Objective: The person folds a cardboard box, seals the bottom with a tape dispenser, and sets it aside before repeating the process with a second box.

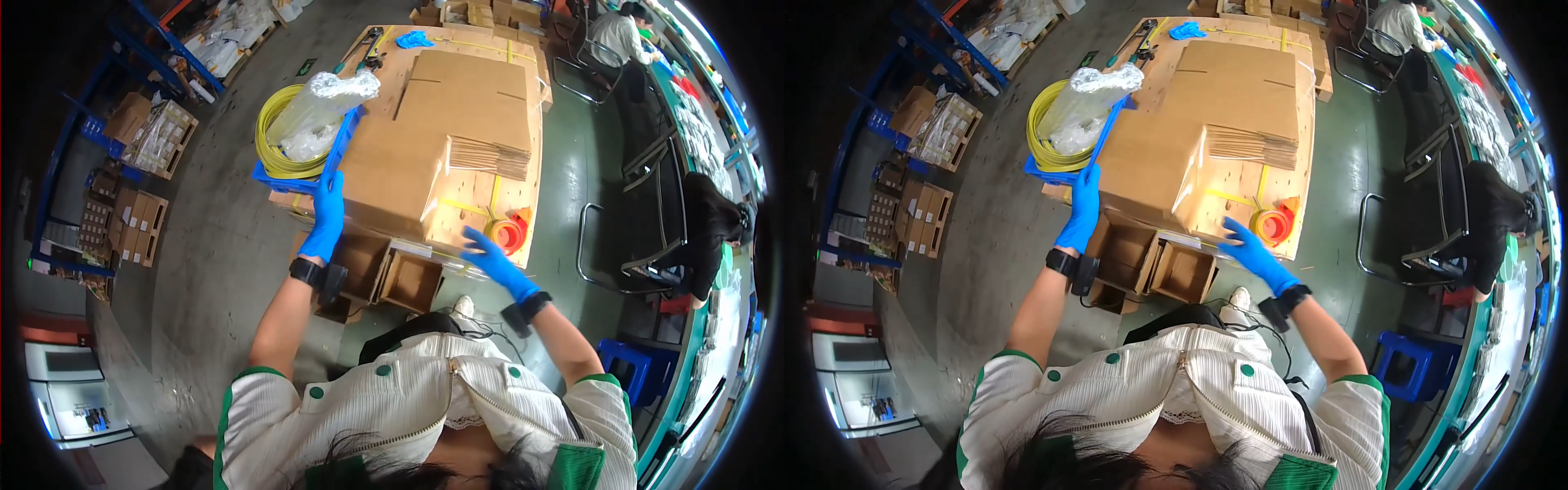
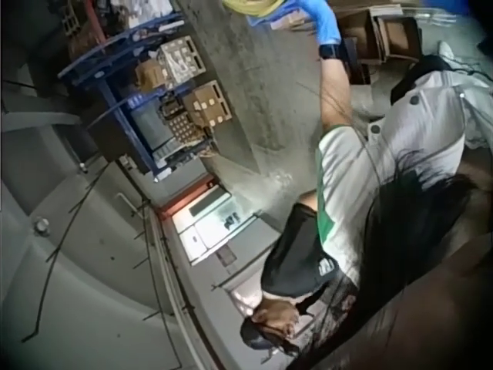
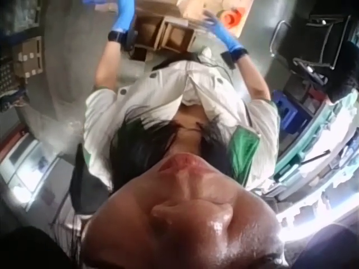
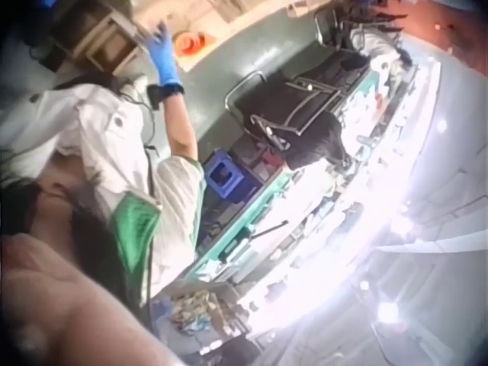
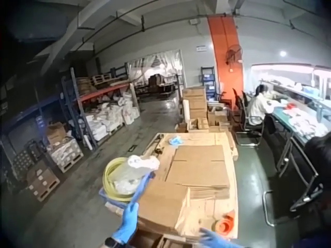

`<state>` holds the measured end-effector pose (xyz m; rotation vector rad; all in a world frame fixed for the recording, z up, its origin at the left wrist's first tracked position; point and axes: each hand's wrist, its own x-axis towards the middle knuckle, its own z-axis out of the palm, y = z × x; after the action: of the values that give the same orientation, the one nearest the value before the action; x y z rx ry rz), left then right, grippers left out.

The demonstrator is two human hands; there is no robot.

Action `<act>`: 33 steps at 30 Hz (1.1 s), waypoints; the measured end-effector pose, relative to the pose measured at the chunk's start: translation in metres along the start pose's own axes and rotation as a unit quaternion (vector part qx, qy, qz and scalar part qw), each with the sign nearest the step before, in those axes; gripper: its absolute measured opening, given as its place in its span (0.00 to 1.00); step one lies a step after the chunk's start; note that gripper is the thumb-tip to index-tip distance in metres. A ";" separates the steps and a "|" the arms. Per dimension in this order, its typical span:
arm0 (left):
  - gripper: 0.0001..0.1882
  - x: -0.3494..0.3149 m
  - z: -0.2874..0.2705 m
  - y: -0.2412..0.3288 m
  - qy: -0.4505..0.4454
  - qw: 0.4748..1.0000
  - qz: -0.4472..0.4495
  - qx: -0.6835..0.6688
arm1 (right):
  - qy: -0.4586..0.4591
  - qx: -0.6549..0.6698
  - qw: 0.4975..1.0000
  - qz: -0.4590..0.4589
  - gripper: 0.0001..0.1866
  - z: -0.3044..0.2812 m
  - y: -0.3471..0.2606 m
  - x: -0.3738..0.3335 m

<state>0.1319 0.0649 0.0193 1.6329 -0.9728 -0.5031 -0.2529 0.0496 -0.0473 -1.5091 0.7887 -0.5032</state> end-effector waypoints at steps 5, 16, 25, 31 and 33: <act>0.23 -0.055 0.022 0.056 -0.088 0.980 -0.164 -0.074 | 0.078 -0.024 0.993 -0.081 0.40 0.059 -0.040 0.014; 0.18 -0.136 0.039 0.117 -0.401 0.865 -0.254 -0.165 | 0.234 0.039 0.966 -0.102 0.35 0.045 -0.054 0.035; 0.27 0.060 0.020 0.032 -0.146 0.970 -0.012 -0.195 | 0.286 0.015 0.950 -0.127 0.34 0.013 -0.083 0.077; 0.30 0.072 0.045 0.037 -0.279 0.943 -0.120 -0.136 | 0.288 0.063 0.945 -0.141 0.34 0.022 -0.105 0.102; 0.30 0.055 0.054 0.054 -0.292 0.933 -0.151 -0.144 | 0.290 0.084 0.943 -0.137 0.34 0.016 -0.093 0.104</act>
<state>0.1052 -0.0138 0.0636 1.3885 -1.0093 -1.3348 -0.1556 -0.0183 0.0272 -1.3235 0.9565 -1.2328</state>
